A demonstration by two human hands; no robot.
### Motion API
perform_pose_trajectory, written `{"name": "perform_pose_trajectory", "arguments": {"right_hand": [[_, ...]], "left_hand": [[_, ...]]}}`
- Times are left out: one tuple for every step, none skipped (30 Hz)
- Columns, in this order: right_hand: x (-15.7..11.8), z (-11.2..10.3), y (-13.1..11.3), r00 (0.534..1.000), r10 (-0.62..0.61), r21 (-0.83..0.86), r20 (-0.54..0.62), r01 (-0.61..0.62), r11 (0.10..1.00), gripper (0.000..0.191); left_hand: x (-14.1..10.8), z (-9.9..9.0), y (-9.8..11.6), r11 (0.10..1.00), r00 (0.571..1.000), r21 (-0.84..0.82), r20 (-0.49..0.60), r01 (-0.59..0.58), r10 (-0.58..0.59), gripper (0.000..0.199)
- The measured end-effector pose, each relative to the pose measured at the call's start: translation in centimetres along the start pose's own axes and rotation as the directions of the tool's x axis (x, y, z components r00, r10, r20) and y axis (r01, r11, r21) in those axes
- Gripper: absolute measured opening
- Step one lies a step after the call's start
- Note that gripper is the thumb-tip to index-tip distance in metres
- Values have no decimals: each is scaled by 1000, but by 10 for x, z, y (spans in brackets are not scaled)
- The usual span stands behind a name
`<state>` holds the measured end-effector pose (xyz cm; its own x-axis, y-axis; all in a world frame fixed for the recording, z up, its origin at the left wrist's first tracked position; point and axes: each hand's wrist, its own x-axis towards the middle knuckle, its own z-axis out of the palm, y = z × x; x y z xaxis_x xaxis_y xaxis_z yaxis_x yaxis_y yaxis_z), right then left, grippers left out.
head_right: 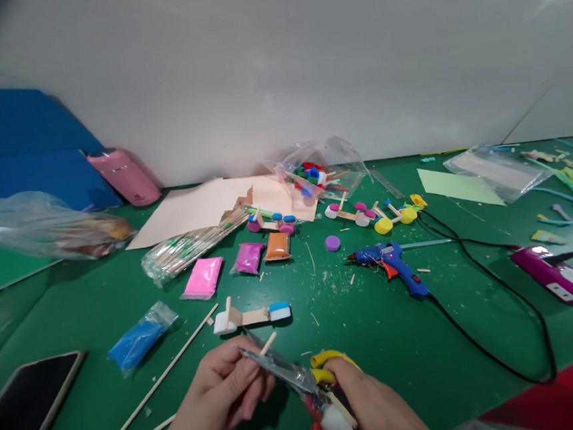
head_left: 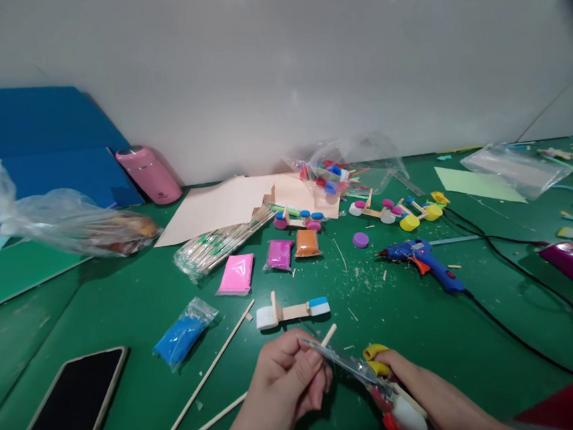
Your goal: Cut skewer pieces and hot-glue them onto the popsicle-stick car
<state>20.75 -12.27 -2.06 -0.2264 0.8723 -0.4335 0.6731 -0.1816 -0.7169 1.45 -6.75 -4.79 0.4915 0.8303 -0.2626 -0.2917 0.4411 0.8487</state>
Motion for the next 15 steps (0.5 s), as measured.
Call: {"name": "perform_pose_trajectory", "arguments": {"right_hand": [[0, 1, 0, 1000, 17, -6, 1, -17, 1000, 43], [0, 2, 1, 1000, 31, -12, 1, -31, 999, 39], [1, 3, 2, 999, 41, -20, 4, -41, 999, 35], [2, 5, 4, 999, 46, -32, 3, -45, 998, 32], [3, 6, 6, 999, 46, -48, 0, -46, 998, 31], [4, 7, 7, 999, 45, -68, -4, -45, 997, 32], [5, 8, 9, 999, 44, -87, -6, -44, 995, 33], [6, 8, 9, 999, 41, -100, -11, -42, 994, 35], [7, 8, 9, 999, 39, -102, -18, -40, 994, 36], [7, 7, 8, 999, 35, -91, -25, -37, 995, 38], [8, 6, 6, 999, 30, -70, -27, -32, 997, 39], [7, 4, 4, 999, 25, -46, -24, -26, 999, 40], [7, 2, 1, 1000, 20, -23, -20, -21, 1000, 41], [6, 0, -2, 1000, 24, -5, -15, -24, 1000, 41], [6, -1, -5, 999, 31, 6, -7, -31, 1000, 41]], "left_hand": [[1, 0, -1, 998, 1000, -64, 22, 16, -14, 23], [1, 0, -2, 993, 999, -113, 44, 27, -23, 22], [1, 0, -3, 990, 998, -139, 59, 32, -24, 21], [2, 0, -3, 990, 998, -139, 62, 26, -18, 21], [2, 0, -3, 994, 999, -110, 52, 12, -6, 21], [1, 0, -2, 998, 999, -55, 33, -11, 13, 22], [1, 1, -1, 999, 999, 19, 4, -39, 39, 23], [0, 1, 0, 993, 997, 99, -23, -67, 70, 24], [-1, 1, 1, 982, 994, 165, -43, -88, 97, 25], [-1, 2, 1, 974, 993, 204, -52, -96, 109, 26], [-2, 2, 2, 973, 992, 211, -56, -95, 109, 26], [-2, 2, 2, 979, 994, 187, -51, -86, 97, 26], [-2, 2, 2, 988, 996, 137, -39, -71, 77, 26], [-2, 2, 1, 996, 998, 69, -17, -53, 55, 25], [-2, 2, 0, 999, 999, -7, 7, -35, 35, 24]]}}
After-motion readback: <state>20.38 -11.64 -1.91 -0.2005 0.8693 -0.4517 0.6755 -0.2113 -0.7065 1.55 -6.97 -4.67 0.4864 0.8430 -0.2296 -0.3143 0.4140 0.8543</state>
